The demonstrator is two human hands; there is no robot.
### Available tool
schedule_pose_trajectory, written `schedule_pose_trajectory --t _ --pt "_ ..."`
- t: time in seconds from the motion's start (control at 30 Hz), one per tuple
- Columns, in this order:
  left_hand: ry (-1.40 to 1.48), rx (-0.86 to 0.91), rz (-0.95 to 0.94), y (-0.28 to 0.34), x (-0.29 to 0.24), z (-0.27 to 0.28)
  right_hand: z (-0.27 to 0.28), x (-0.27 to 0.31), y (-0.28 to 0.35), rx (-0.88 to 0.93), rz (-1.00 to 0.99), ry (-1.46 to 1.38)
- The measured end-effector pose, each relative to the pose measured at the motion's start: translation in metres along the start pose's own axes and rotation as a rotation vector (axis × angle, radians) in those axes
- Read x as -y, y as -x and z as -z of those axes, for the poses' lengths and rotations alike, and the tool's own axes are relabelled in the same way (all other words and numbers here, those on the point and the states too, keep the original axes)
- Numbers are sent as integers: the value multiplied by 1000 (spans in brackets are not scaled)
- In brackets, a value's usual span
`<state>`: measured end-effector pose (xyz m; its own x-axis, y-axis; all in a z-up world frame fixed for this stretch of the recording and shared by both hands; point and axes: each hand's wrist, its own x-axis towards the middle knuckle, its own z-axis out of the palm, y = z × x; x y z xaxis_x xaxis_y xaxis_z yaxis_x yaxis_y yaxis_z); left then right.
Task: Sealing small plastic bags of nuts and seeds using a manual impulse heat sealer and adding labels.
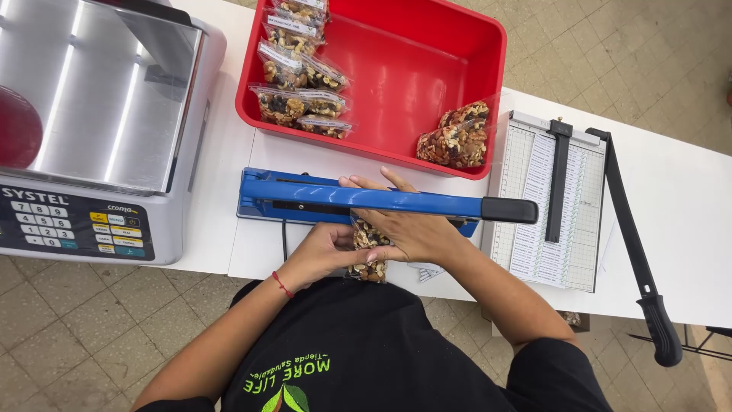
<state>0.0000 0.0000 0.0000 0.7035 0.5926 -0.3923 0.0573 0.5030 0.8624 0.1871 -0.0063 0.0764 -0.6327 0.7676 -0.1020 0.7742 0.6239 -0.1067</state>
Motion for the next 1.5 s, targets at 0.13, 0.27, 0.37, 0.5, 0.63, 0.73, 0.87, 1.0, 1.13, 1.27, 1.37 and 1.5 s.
schedule_pose_trajectory --t 0.13,0.27,0.37,0.5,0.63,0.73,0.87,1.0,1.13,1.27,1.37,1.5 --pt "-17 -2 4 0 -3 0 -2 0 12 -2 -51 97" --pt "-33 -4 -20 11 -36 -9 -3 -2 39 -12 -185 218" --pt "-16 0 -3 10 -33 -9 -8 5 59 -41 -305 285" --pt "36 17 46 6 -22 -8 -12 7 80 -129 -463 206" --pt "82 24 74 9 -20 -9 -23 7 91 -221 -532 -8" --pt "121 42 95 9 -18 -9 -28 10 91 -281 -605 -89" --pt "187 70 101 7 -13 -6 -34 16 91 -345 -614 -152" --pt "273 118 90 1 -5 -3 -40 17 90 -354 -606 -180" --pt "320 144 80 -2 -2 -1 -41 19 89 -365 -607 -199" --pt "231 180 -44 7 -18 -5 -44 20 91 -385 -604 -223" --pt "90 203 -144 12 -25 -7 -66 16 105 -399 -608 -247" --pt "-147 231 -288 35 -84 -19 -71 14 114 -440 -587 -290"
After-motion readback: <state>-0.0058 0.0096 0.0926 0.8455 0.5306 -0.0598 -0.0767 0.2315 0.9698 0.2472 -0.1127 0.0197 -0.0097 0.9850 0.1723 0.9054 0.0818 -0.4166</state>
